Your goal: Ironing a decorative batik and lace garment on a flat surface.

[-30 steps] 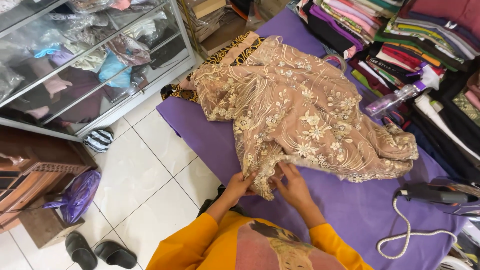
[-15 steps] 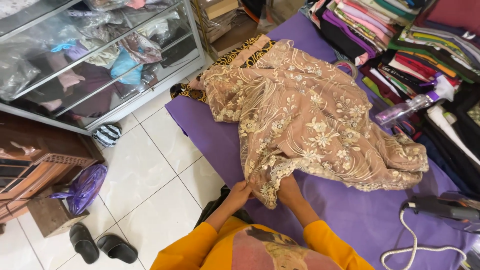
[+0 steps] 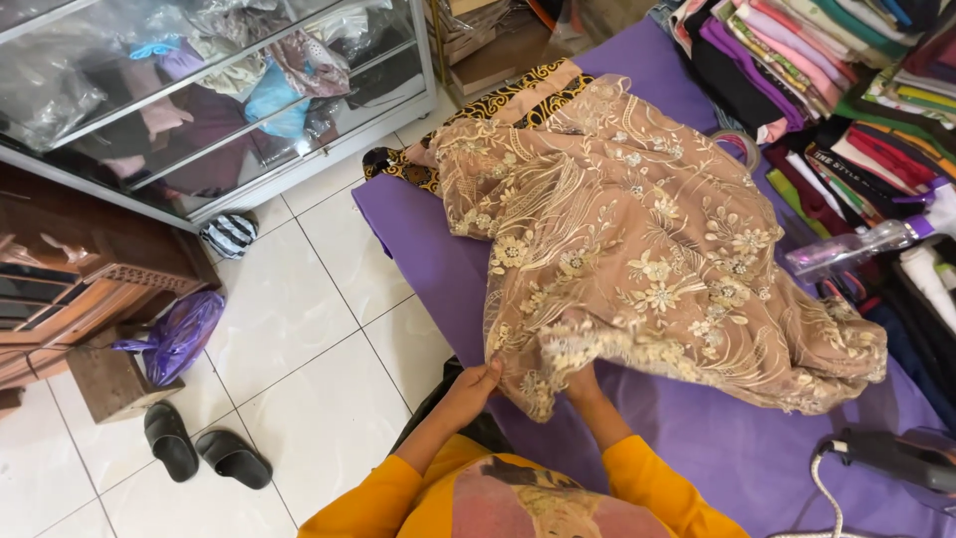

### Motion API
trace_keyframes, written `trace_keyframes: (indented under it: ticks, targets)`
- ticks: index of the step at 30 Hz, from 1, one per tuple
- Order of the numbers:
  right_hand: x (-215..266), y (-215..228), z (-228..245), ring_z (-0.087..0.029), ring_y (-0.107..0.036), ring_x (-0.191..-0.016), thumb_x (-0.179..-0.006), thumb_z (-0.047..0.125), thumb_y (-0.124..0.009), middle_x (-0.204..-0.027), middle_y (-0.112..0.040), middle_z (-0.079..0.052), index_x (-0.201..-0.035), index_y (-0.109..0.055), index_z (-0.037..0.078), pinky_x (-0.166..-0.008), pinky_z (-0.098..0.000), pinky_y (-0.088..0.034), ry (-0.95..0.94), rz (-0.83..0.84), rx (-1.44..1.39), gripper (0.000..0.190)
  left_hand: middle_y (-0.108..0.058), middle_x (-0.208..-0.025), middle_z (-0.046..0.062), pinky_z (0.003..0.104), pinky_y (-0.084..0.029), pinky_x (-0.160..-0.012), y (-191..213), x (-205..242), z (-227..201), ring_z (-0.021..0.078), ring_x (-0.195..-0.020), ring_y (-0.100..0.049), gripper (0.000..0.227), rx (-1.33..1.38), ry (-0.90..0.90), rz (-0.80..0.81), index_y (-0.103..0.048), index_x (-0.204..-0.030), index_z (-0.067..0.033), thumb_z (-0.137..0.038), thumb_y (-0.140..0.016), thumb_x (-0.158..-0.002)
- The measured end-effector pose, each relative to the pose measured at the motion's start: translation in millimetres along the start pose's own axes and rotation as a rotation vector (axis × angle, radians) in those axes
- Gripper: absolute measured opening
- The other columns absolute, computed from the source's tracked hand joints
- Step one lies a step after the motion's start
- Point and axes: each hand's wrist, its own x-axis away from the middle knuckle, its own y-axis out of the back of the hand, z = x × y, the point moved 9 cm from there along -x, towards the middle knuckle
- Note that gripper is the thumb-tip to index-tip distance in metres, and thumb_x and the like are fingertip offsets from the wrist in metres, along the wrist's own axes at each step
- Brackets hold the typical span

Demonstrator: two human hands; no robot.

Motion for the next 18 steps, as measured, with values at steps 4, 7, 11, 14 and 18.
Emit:
trace_keyframes:
  ticks: [4, 7, 11, 14, 18]
  targets:
    - [15.4, 5.4, -1.6, -0.037, -0.065, -0.113, -0.08, 0.017, -0.072, -0.119, -0.07, -0.017, -0.116, -0.069, 0.005, -0.096, -0.044, -0.053, -0.019, 0.054, -0.01, 0.038, -0.073, -0.111, 0.007, 0.029, -0.048, -0.1, 12.1, 10.2, -18.2, 0.0116, -0.105, -0.063, 0.066, -0.207, -0.044, -0.071, -0.073, -0.118, 0.001, -0.055, -0.041, -0.105]
    - [62.8, -0.1, -18.1, -0.036, -0.065, -0.113, -0.081, 0.018, -0.072, -0.12, -0.07, -0.017, -0.117, -0.068, 0.005, -0.096, -0.0438, -0.053, -0.031, 0.09, -0.022, 0.039, -0.071, -0.103, 0.006, 0.03, -0.05, -0.095, 6.3, 17.5, -27.2, 0.0125, -0.098, -0.06, 0.068, -0.251, -0.082, 0.005, -0.072, -0.109, 0.0039, -0.056, -0.04, -0.109]
    - [98.0, -15.7, -13.5, -0.035, -0.065, -0.114, -0.081, 0.02, -0.073, -0.121, -0.07, -0.016, -0.119, -0.068, 0.005, -0.097, -0.0435, -0.053, -0.045, 0.134, -0.044, 0.041, -0.073, -0.106, 0.0, 0.027, -0.049, -0.095, -17.0, 30.8, -41.8, 0.0075, -0.102, -0.06, 0.065, -0.249, -0.093, 0.095, -0.071, -0.116, 0.0004, -0.056, -0.042, -0.103]
    - [123.0, -18.8, -14.8, -0.034, -0.065, -0.114, -0.081, 0.021, -0.073, -0.122, -0.07, -0.015, -0.12, -0.068, 0.005, -0.098, -0.0432, -0.053, -0.063, 0.166, -0.06, 0.042, -0.071, -0.098, -0.001, 0.027, -0.05, -0.088, -26.0, 35.8, -28.5, 0.0063, -0.094, -0.057, 0.065, -0.282, -0.042, 0.145, -0.072, -0.115, 0.0026, -0.055, -0.046, -0.105]
    - [150.9, -21.7, -14.9, -0.033, -0.065, -0.115, -0.082, 0.023, -0.073, -0.123, -0.07, -0.014, -0.121, -0.068, 0.005, -0.098, -0.0429, -0.052, -0.088, 0.207, -0.08, 0.043, -0.066, -0.089, -0.003, 0.026, -0.05, -0.08, -30.1, 41.9, -26.8, 0.0054, -0.086, -0.054, 0.065, -0.373, 0.024, 0.181, -0.071, -0.11, 0.0026, -0.057, -0.045, -0.104]
